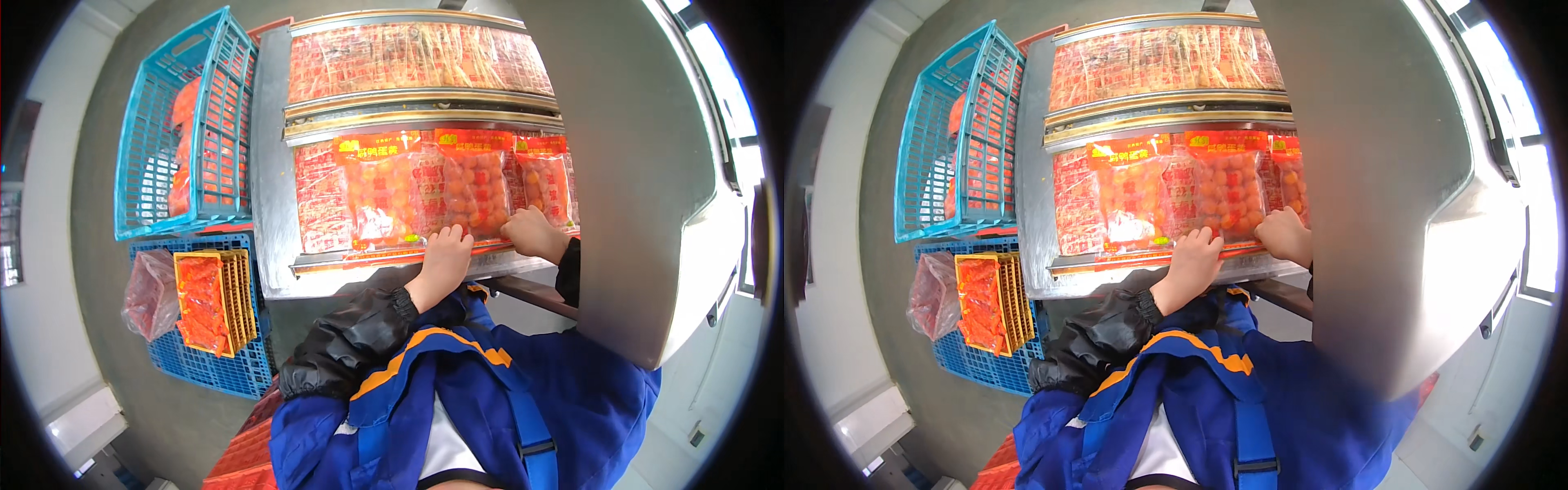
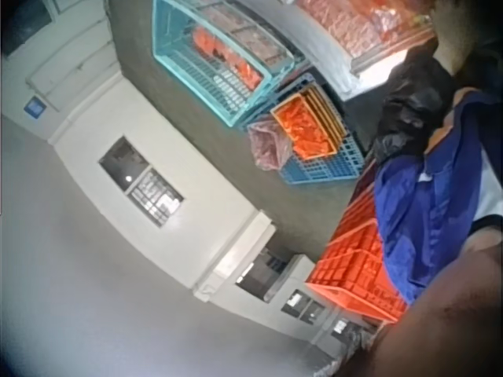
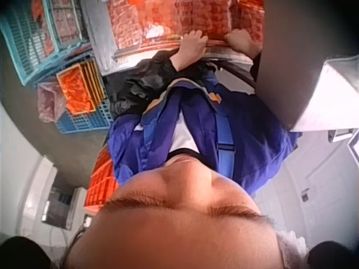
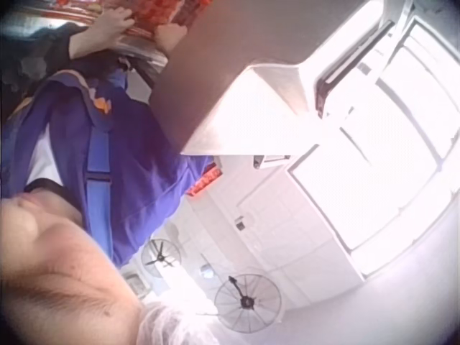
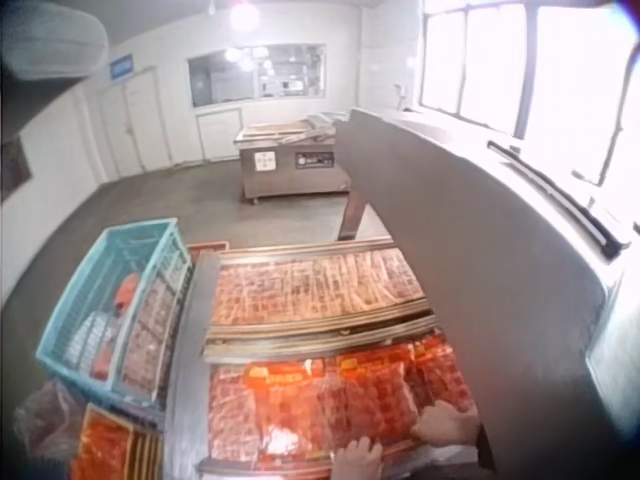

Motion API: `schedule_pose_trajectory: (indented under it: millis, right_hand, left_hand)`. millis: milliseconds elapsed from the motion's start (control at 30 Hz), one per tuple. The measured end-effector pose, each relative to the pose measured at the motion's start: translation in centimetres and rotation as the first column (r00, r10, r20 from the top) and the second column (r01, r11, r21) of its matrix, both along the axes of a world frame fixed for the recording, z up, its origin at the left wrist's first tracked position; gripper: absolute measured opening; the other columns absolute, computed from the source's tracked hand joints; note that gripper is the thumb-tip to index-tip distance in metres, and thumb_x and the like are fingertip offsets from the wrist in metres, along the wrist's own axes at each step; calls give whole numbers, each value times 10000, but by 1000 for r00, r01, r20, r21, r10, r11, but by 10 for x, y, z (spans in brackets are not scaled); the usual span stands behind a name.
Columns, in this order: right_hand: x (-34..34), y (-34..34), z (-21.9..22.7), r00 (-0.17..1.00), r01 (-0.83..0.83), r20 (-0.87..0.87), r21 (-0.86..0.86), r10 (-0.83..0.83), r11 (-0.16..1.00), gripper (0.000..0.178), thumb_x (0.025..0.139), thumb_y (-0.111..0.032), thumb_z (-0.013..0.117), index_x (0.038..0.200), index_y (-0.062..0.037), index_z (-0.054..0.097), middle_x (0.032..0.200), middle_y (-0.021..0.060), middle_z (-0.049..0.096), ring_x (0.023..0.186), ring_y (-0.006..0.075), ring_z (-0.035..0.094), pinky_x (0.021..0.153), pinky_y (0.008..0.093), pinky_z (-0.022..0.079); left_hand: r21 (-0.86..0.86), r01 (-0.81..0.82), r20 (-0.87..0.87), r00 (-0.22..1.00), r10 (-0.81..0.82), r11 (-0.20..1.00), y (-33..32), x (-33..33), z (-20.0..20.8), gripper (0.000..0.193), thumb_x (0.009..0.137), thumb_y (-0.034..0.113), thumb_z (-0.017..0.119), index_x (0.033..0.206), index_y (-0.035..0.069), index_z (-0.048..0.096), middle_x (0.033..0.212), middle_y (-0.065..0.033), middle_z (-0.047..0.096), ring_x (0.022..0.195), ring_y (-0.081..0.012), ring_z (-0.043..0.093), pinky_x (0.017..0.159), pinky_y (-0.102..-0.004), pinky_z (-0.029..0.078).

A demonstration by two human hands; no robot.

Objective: The person repeatedly picks up pre-sealed plastic bags of red fruit from a blue crate and places them onto a stainless steel sealing machine. They press down on the bags to seal them, then transfer the sealed bags into a red crate. The process is repeated multiple times throughout the clip.

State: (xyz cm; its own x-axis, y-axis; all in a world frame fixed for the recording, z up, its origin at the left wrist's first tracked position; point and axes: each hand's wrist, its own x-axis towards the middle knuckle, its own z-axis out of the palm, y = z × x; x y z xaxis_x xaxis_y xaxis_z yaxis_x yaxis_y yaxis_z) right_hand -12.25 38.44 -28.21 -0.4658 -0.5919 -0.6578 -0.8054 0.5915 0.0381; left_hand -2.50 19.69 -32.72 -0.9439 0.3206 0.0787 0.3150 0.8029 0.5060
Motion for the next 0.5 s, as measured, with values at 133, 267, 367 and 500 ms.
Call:
schedule_pose_trajectory:
  millis: [133,267,367,500]
  right_hand:
    - [-2,-3,3,998,34,-56,64,-31,997,93,673,-130,641,750,-92,677,723,119,662,721,284,657,645,425,475]
    - [-12,0,0,986,68,-158,32,-62,997,91,655,-139,647,718,-82,679,682,135,650,695,289,657,602,425,506]
    - [-26,-6,11,961,180,-211,-22,-181,983,111,646,-141,647,728,-74,680,674,131,645,688,292,654,608,419,506]
    - [-33,-18,26,947,279,-142,-81,-288,957,205,561,-95,672,762,-54,678,728,127,655,741,302,648,627,416,507]
  left_hand:
    - [117,-24,-37,999,28,993,-1,2,8,341,676,132,676,993,44,585,917,-109,495,883,-262,517,745,-382,431]
    - [129,147,-309,946,-102,981,-8,0,8,361,733,106,584,1089,42,574,975,-114,496,908,-256,501,794,-379,409]
    - [89,236,-276,939,-204,968,2,1,5,380,760,104,535,1136,48,562,1019,-111,489,937,-244,482,816,-360,387]
    - [-5,298,-249,924,-290,955,24,-4,0,394,768,109,526,1158,68,561,1042,-101,482,986,-229,451,827,-341,361]
